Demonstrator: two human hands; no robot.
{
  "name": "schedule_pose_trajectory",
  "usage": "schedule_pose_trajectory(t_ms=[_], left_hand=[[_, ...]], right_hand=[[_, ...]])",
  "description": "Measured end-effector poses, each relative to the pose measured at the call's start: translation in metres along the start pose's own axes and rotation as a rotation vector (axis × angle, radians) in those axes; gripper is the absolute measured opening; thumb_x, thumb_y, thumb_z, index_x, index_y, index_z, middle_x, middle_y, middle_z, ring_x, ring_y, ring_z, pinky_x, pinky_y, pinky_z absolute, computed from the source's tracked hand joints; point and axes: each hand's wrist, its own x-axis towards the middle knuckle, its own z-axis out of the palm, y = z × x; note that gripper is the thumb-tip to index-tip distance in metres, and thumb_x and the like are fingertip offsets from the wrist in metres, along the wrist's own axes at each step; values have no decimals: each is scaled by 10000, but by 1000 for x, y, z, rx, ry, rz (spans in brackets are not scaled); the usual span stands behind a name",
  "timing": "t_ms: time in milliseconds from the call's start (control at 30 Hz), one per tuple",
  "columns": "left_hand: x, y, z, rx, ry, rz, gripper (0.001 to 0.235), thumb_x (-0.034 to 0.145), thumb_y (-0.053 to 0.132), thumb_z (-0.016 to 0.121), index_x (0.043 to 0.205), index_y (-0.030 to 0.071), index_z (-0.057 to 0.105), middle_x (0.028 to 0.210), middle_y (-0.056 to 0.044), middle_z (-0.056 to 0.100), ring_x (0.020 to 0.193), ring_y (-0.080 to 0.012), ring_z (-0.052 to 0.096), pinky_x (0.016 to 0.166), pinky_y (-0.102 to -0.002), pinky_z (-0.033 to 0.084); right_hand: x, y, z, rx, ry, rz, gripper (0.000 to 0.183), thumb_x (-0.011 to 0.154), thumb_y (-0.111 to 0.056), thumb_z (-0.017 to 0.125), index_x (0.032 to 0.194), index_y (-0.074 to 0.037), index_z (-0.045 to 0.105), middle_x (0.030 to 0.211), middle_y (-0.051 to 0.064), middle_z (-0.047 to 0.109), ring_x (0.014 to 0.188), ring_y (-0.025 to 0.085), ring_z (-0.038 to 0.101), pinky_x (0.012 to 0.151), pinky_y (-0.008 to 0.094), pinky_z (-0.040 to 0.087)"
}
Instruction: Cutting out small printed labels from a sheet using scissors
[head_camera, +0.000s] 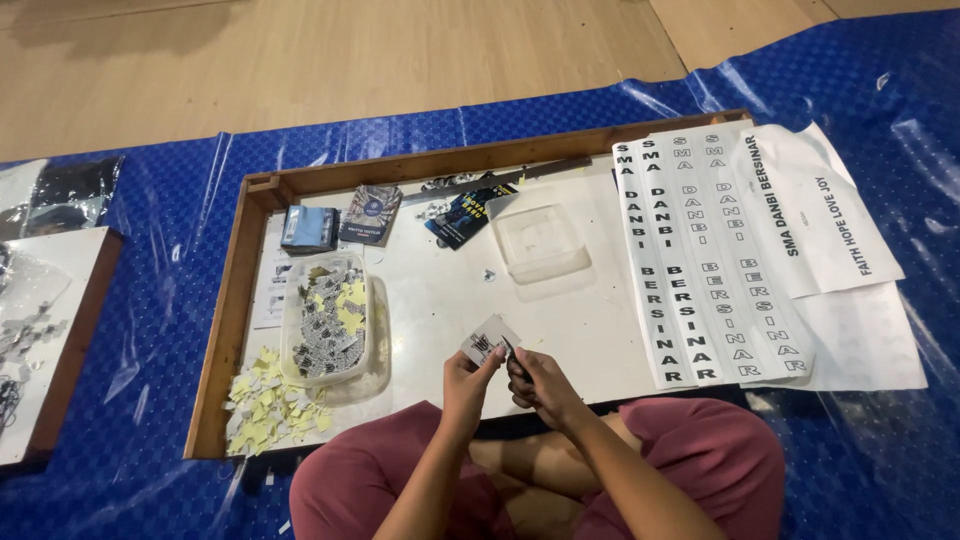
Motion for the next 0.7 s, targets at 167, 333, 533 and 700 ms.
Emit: schedule_pose_trajectory(t_ms=[167,333,533,700], left_hand=[[-6,10,4,3,4,1,250,839,210,865,868,-12,752,727,-97,728,725,-146,627,791,-343,536],[-11,15,7,-31,21,1,230,853,190,850,879,-10,741,739,-73,710,747,-139,609,812,-352,538],[-1,-18,3,-69,25,12,203,871,147,824,947,-33,771,796,-89,746,769,-130,598,818,-364,546],[3,-29,1,-58,10,23,167,875,130,815,941,-18,777,797,-76,747,765,-120,590,806,-346,538]], right_hand=[[1,6,-3,-6,15,-20,417,1102,-385,505,794,-110,451,511,-61,259,428,46,203,401,213,270],[-1,9,4,27,58,-45,418,1107,-379,497,782,-127,424,510,-70,238,424,40,198,399,199,263],[-1,13,6,36,101,-72,426,1092,-403,529,776,-140,418,512,-66,253,430,41,207,391,205,262],[0,17,2,36,108,-81,429,1093,-393,532,770,-139,410,520,-65,240,433,46,203,394,204,257]])
